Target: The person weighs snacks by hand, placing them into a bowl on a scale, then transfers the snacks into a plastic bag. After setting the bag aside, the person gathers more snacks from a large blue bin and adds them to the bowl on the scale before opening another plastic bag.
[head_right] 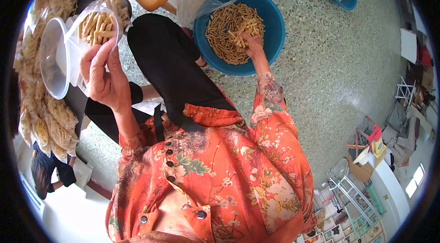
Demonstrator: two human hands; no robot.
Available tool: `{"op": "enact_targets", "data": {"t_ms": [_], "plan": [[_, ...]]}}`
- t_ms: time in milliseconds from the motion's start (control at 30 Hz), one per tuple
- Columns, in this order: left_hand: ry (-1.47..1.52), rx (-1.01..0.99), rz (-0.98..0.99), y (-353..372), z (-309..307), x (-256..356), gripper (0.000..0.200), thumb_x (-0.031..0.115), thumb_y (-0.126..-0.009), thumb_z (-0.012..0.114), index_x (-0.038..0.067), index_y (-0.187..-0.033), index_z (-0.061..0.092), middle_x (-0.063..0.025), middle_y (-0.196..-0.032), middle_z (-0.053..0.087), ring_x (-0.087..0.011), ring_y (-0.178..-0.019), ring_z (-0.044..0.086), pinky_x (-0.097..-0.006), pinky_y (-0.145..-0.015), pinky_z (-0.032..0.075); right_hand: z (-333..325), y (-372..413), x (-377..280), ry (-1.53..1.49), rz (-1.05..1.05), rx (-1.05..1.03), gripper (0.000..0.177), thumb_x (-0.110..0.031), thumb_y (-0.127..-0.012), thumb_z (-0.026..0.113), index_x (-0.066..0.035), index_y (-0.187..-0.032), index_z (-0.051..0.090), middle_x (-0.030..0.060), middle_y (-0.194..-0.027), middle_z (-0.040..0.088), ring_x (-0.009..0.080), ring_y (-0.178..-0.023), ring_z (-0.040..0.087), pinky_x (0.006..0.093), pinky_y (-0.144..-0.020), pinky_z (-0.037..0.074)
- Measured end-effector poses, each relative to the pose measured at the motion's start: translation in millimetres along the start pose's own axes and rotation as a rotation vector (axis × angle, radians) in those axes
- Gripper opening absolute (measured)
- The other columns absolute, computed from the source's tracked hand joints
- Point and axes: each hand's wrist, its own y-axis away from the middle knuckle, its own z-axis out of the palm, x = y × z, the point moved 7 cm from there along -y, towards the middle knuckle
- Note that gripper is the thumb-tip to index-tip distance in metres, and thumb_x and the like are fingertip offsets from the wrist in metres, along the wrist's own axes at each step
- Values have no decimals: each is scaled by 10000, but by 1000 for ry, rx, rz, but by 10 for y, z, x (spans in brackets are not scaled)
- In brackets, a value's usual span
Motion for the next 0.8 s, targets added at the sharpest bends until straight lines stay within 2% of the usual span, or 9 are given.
{"op": "enact_targets", "data": {"t_ms": [100,167,300,367,433,500,800], "plan": [[-21,-8,-18,-6,64,-32,209,-29,-780,783,65,-966,770,-64,-869,626,-193,-814,609,-296,-729,487,86,77,-116,-6,-35,-114,520,-20,-842,746,-40,-1310,519,104,-1187,662,246,-1024,687,441,-777,629],[11,6,16,3,95,-73,209,-28,-769,787,68,-954,768,-64,-860,622,-195,-799,607,-304,-707,489,199,102,-212,-77,-176,-243,499,-14,-859,721,-37,-1314,518,107,-1188,662,246,-1016,688,427,-762,627],[145,-6,-8,113,197,-236,200,-30,-747,780,58,-921,736,-65,-828,603,-226,-758,606,-330,-669,498,175,69,-160,-47,-172,-198,465,-10,-865,709,-30,-1295,533,108,-1182,666,233,-997,695,401,-777,624],[126,31,90,140,227,-244,198,-29,-736,767,58,-908,721,-73,-815,595,-251,-745,607,-355,-665,504,136,18,-156,22,-213,-214,450,-25,-869,713,-40,-1286,543,103,-1156,675,233,-992,697,410,-762,627],[166,9,48,201,292,-297,208,-63,-770,756,47,-946,745,-67,-845,603,-212,-755,614,-314,-670,507,92,39,-161,35,-163,-208,492,-9,-863,717,-50,-1317,530,93,-1192,662,232,-1028,683,394,-801,607],[154,-3,52,223,352,-339,177,-41,-775,761,38,-931,737,-73,-840,598,-220,-758,620,-319,-670,509,82,18,-147,51,-118,-194,536,8,-857,721,-61,-1347,516,82,-1227,650,231,-1064,668,378,-840,587],[203,-6,50,291,502,-473,142,0,-804,753,42,-937,723,-88,-852,612,-254,-778,630,-349,-695,520,131,70,-261,66,-107,-164,517,-24,-855,739,-90,-1323,530,75,-1164,663,244,-1003,683,405,-748,620]]}}
